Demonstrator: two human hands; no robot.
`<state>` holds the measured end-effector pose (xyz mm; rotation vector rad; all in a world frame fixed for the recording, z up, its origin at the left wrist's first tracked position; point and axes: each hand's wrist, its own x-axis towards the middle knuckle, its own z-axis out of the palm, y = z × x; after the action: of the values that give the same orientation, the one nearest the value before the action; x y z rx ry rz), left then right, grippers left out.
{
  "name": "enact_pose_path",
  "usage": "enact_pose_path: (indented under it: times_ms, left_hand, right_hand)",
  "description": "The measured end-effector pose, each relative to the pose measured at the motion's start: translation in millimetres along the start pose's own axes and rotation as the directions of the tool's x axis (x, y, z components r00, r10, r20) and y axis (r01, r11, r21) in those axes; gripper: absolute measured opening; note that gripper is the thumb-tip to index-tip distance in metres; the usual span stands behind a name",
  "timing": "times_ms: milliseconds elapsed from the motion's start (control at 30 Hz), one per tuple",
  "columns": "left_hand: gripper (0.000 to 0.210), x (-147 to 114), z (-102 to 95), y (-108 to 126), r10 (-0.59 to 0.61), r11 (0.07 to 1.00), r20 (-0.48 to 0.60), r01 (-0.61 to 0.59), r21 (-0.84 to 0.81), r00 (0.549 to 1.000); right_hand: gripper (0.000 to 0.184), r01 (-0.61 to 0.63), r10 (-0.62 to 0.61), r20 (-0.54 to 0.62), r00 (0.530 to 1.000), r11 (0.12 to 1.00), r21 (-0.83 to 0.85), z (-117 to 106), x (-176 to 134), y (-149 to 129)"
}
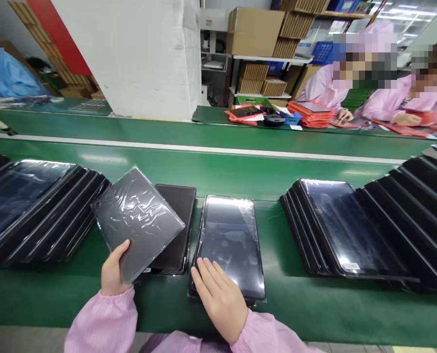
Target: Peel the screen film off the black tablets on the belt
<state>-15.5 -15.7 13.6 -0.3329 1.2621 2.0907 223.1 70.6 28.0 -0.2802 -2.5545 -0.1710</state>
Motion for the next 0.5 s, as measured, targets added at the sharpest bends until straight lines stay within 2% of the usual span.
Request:
enact_pose_path:
  times_ms: [67,133,200,267,367,433,500]
  left_hand:
    - [0.031,0,-0.2,0,-0.001,1.0,-0.001,0.001,0.013,1.0]
    - [0.035,-1,0.0,-1,0.007,1.0,-0.004,-0.007,0.026,1.0]
    - [0.042,-2,0.6,-2,0.023,0.999,0.019,-0.024,0.047,1.0]
    - [0.049,-6,1.2,-5,0.044,0.996,0.079,-0.049,0.068,0.996]
    - [0.05,-17,-0.7,-15,0.097,0.992,0.158,-0.109,0.069,0.983]
    - [0.047,-28,-4.9,-25,0.101,0.992,0.168,-0.111,0.052,0.981]
    - [0.044,-41,-9.3,-36,0.045,0.997,0.172,-0.055,0.055,0.984]
  right_hand:
    - [0.035,-0.015,0.013,0.028,1.0,0.997,0.073,1,-5,2]
    - [0.032,-0.08,0.061,0.103,0.993,0.979,0.19,-7,-8,4]
    - [0.04,-0.173,0.115,0.194,0.974,0.932,0.32,-18,-6,9]
    - [0.039,-0.301,0.216,0.238,0.947,0.856,0.42,-27,1,18]
    - [0.03,-0.458,0.451,0.156,0.879,0.704,0.543,-30,23,38]
    - [0.028,-0.46,0.549,0.077,0.832,0.605,0.65,-28,41,47]
    - [0.026,-0.421,0.599,0.032,0.8,0.523,0.741,-27,55,49]
